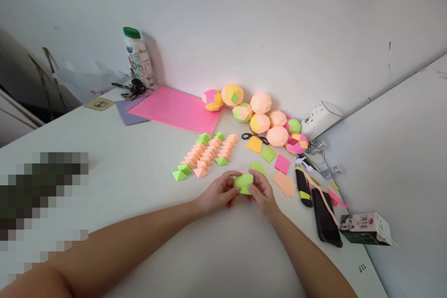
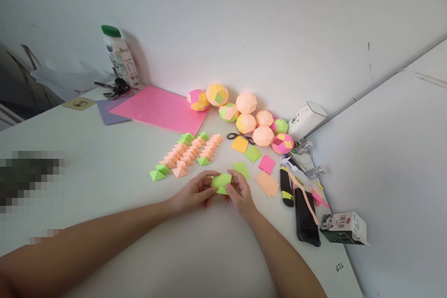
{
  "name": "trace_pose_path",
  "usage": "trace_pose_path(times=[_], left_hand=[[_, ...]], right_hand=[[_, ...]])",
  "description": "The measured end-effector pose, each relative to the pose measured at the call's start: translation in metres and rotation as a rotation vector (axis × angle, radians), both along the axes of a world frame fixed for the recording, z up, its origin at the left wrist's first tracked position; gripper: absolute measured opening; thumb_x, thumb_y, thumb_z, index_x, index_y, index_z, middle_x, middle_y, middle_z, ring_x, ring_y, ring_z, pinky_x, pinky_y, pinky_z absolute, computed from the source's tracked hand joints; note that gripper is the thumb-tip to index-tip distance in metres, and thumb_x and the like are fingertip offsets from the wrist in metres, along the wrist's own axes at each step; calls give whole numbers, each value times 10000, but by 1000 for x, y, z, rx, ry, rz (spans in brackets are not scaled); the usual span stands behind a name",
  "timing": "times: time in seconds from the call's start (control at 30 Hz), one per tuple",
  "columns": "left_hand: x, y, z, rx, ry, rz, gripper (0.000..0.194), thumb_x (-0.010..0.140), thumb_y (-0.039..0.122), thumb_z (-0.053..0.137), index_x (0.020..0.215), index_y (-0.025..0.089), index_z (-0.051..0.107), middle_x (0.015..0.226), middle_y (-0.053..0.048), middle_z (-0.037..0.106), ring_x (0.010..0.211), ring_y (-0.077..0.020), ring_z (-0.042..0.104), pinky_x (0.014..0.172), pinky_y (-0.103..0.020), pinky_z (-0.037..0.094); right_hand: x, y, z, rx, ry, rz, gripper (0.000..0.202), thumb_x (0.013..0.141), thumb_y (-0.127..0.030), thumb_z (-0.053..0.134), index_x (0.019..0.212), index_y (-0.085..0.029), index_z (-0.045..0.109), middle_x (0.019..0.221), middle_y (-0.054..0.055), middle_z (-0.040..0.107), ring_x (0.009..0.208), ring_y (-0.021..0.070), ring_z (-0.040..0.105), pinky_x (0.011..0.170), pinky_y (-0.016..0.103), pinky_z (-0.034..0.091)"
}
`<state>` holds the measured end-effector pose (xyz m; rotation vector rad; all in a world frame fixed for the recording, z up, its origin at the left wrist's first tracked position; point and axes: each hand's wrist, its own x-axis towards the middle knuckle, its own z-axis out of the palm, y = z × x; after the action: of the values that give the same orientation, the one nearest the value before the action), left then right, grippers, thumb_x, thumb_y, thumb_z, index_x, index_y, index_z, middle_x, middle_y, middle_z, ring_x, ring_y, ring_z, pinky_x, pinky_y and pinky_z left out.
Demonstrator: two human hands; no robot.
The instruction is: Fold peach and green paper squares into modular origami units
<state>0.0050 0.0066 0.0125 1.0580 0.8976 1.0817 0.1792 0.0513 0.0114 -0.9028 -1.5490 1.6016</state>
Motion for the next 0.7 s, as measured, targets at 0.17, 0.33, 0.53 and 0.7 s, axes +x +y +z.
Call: trace_pose_path(times=[0.17,0.33,0.53,0.7], left_hand=[[-1,-3,-5,49,98,-37,392,806,334,553,1165,199,474,576,63,497,477,-99,506,477,-236,425],[-1,-2,-8,76,151,-61,169,819,258,504,964,181,543,568,47,518,471,-92,486,475,-226,403],[-2,-3,0,82,93,-47,25,724,168,545,721,151,564,809,6,473,508,-62,518,450,-211,416],[-3,-6,9,79,79,-46,146,782,276,543,777,159,631,801,-3,479,504,-68,513,477,-234,440]], right_hand=[[0,2,1,-71,-1,-10,309,840,-318,555,1129,-218,514,676,-23,563,517,115,545,491,254,459],[2,5,-3,-138,12,-45,264,822,-324,570,1061,-215,551,536,-78,434,442,105,508,458,250,451],[-1,2,-1,-125,36,-99,307,806,-335,590,1082,-221,519,552,-78,434,463,93,444,408,219,446],[-3,2,0,-83,-35,-94,374,747,-314,658,1061,-212,483,614,-51,533,498,100,499,435,214,454]])
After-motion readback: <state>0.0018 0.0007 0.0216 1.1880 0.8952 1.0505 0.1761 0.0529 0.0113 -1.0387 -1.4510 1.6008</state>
